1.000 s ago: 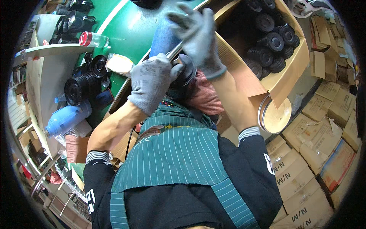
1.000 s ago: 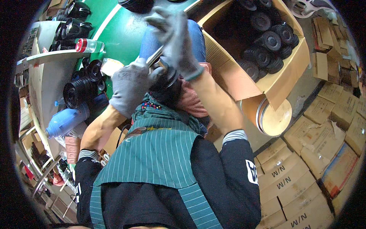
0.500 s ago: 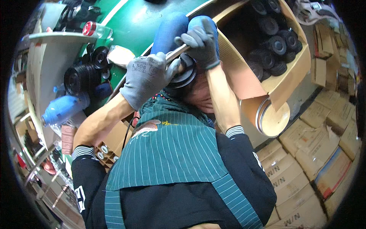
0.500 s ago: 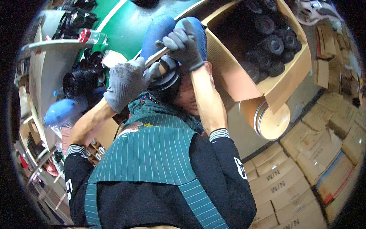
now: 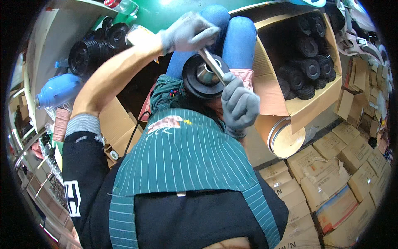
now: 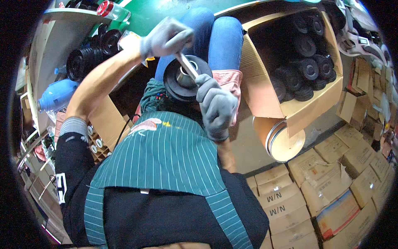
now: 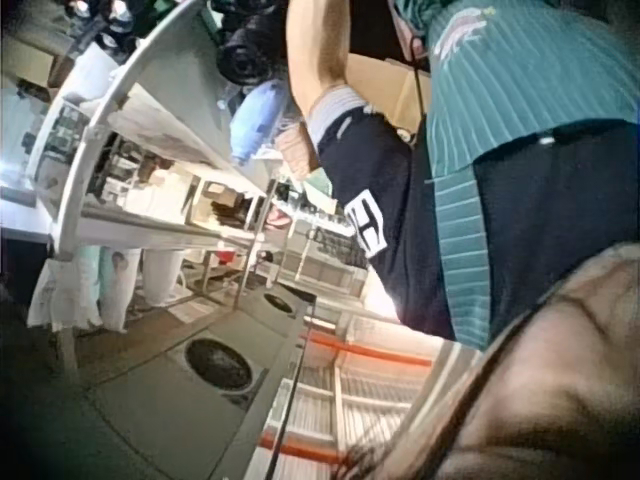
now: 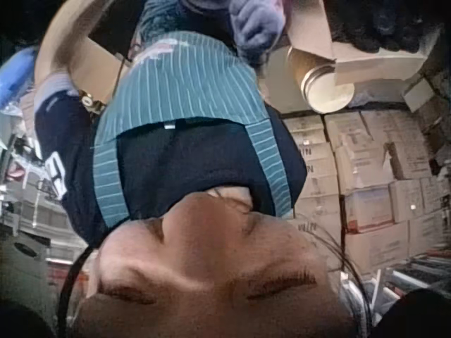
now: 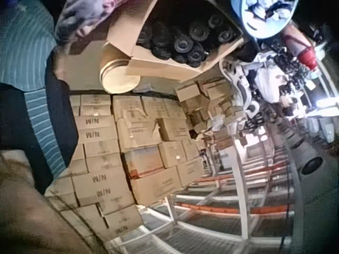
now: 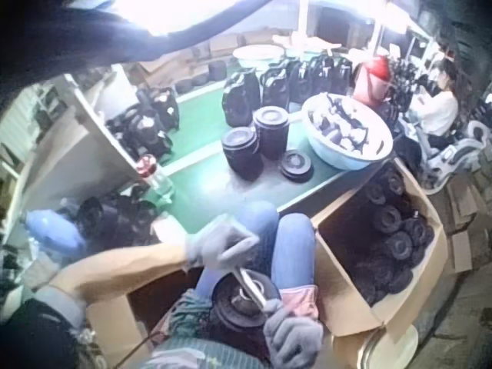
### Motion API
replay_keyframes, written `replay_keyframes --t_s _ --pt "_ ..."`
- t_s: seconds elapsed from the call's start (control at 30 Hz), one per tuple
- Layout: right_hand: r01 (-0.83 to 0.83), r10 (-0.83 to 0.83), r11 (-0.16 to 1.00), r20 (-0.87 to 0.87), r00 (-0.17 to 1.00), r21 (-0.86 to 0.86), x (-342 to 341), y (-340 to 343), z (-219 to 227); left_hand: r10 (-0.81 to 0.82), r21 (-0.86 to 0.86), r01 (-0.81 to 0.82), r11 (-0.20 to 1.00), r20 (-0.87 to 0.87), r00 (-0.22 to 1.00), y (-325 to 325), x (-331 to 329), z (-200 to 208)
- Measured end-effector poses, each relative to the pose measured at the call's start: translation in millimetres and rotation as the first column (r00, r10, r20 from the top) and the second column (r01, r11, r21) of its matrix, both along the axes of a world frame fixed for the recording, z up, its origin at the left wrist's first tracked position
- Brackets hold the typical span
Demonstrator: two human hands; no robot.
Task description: The person sits on the floor and repeatedly picks up black cylindrical containers, inserts a metal rod into the base, and places the assembled units into a cardboard box. The person handles the containers one at a time, using a cloth to wipe the interior before assembly.
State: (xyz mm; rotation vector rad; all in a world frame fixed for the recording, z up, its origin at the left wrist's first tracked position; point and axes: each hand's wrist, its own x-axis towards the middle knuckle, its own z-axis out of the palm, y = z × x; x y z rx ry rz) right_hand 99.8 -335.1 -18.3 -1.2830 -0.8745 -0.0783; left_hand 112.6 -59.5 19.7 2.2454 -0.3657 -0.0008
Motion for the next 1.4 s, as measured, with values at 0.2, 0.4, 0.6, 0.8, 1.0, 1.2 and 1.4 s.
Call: replay_keyframes --t_s 0.2,0.4,0.6,0.8,1.0,1.2,1.4 --pt "-0.533 0.554 0.817 0.041 0.832 -0.221 66.5 -16.0 42.5 -0.061 -0.126 0.026 0.992 -0.28 0.958 -1.8 36.8 -15.5" --pt "-0.678 0.845 0.523 0.213 0.49 -0.516 102.9 11.1 61.0 -0.049 -0.414 -0.051 0.909 -0.229 0.972 -6.6 38.0 -15.5" --pt "-0.76 0.992 0.126 0.06 0.114 -0.638 70.9 49.1 86.7 -0.201 -0.268 0.21 0.94 0.06 0.978 -64.2 100.7 -35.7" --pt "-0.721 0.945 -0.109 -0.295 0.138 -0.684 75.5 68.4 87.8 -0.432 -0.308 0.427 0.85 0.055 0.9 -102.0 137.1 -58.0" --pt "-0.686 0.923 0.334 0.078 0.376 -0.646 66.7 80.2 81.8 -0.373 -0.12 0.36 0.925 -0.112 0.921 -84.1 138.3 -37.0" --pt "-0.771 0.757 0.609 -0.428 0.494 0.186 84.7 78.0 64.5 0.251 -0.219 -0.229 0.949 0.077 0.965 -15.9 91.5 -34.6" --pt "-0.104 0.567 0.815 -0.821 -0.064 0.571 105.5 100.3 57.1 0.054 0.446 -0.161 0.88 0.243 0.968 39.4 -1.7 86.3"
